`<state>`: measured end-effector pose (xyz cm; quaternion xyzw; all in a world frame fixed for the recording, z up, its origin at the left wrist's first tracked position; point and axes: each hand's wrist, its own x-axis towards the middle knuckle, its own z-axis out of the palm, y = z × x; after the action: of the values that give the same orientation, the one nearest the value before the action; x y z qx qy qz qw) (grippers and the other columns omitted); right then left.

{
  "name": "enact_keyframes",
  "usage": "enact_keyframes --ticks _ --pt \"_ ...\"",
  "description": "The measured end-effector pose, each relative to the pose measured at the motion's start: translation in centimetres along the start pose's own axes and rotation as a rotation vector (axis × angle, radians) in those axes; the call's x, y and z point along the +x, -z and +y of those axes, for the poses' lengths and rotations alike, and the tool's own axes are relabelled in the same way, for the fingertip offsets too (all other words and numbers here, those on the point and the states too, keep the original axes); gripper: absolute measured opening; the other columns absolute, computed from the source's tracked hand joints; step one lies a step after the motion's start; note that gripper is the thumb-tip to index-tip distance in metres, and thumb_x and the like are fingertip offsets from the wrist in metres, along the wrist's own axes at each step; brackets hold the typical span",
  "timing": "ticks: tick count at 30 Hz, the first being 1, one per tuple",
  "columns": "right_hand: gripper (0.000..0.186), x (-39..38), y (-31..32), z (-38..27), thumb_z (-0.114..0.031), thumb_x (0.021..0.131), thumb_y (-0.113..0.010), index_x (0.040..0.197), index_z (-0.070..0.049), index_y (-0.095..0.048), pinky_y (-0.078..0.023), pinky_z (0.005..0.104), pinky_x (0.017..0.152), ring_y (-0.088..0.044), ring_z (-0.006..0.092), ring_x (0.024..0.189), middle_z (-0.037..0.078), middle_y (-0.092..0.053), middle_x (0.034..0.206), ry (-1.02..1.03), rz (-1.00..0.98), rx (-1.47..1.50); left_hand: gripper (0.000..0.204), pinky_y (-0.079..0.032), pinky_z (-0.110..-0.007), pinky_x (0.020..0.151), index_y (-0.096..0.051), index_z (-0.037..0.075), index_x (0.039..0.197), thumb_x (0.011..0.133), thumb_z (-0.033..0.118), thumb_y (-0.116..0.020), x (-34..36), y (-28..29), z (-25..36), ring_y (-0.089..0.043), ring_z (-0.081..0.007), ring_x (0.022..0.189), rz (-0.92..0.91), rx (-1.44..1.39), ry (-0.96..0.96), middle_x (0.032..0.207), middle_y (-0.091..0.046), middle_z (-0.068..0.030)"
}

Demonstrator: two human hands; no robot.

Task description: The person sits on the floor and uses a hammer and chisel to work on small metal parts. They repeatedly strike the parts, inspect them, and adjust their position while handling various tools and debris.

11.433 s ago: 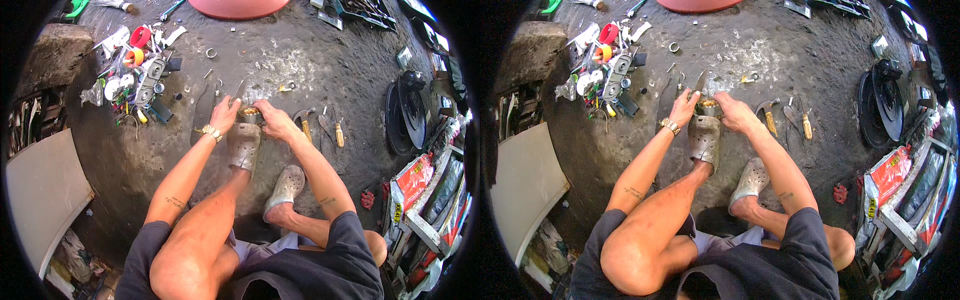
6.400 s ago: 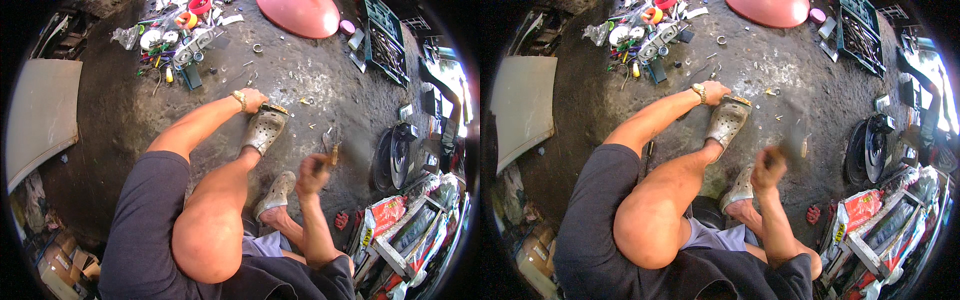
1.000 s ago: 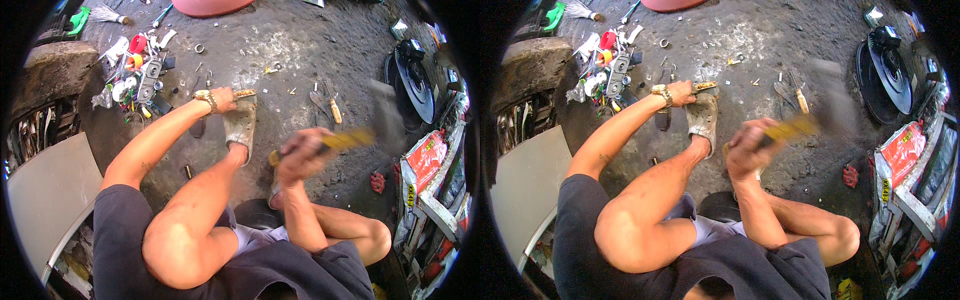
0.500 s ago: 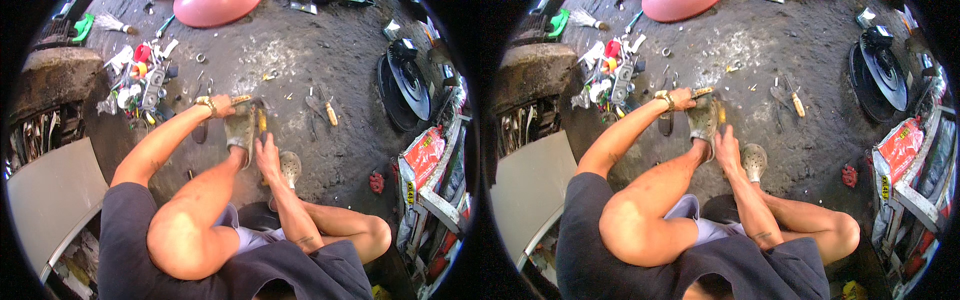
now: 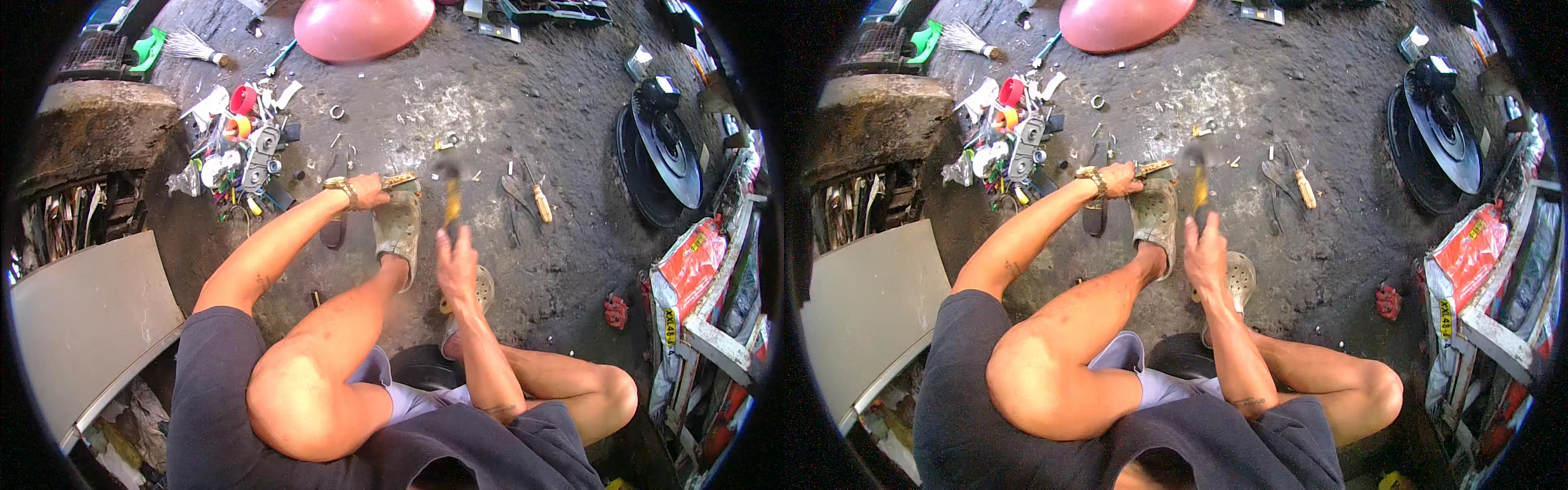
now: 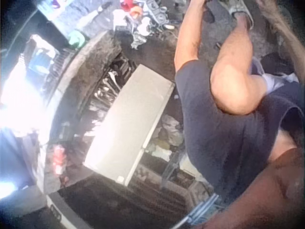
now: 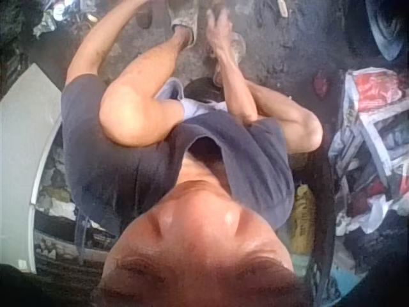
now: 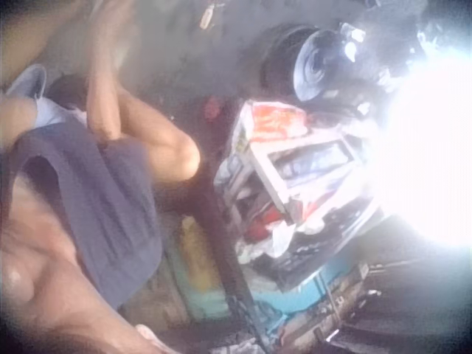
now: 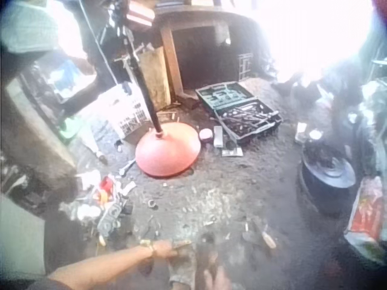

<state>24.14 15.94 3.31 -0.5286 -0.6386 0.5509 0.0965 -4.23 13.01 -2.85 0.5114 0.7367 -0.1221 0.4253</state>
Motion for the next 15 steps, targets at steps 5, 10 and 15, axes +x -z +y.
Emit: enact_keyframes --ticks 5,10,15 --pt "0.035 -1.4 4.5 -8.9 -0.029 0.103 -0.057 0.117 0.002 -0.048 -0.053 0.0505 0.074 -0.069 0.0364 0.079 0.02 -0.068 0.089 0.185 0.38 0.682 0.059 -0.055 -0.051 0.086 -0.061 -0.012 0.111 0.093 0.045 -0.062 -0.8 0.3 0.3 -0.068 -0.0458 0.102 0.035 -0.006 -0.018 0.106 -0.069 -0.0324" --pt "0.047 0.7 -1.2 0.8 -0.032 0.102 -0.058 0.126 0.006 -0.047 -0.05 0.0536 0.085 -0.063 0.0535 0.103 0.039 -0.064 0.103 -0.1 -0.099 -0.142 0.065 -0.054 -0.052 0.089 -0.055 -0.012 0.116 0.092 0.048 -0.061 0.0 1.0 0.7 -0.067 -0.0463 0.104 -0.007 0.003 -0.044 0.107 -0.067 -0.0342" --pt "0.023 -0.3 4.5 -8.3 -0.025 0.104 -0.056 0.11 -0.003 -0.053 -0.046 0.0405 0.061 -0.059 0.022 0.069 0.014 -0.061 0.086 0.246 0.355 0.351 0.062 -0.053 -0.051 0.088 -0.058 -0.012 0.112 0.092 0.046 -0.061 -0.8 0.1 -0.2 -0.067 -0.0465 0.104 -0.006 -0.08 -0.011 0.107 -0.068 -0.0337"
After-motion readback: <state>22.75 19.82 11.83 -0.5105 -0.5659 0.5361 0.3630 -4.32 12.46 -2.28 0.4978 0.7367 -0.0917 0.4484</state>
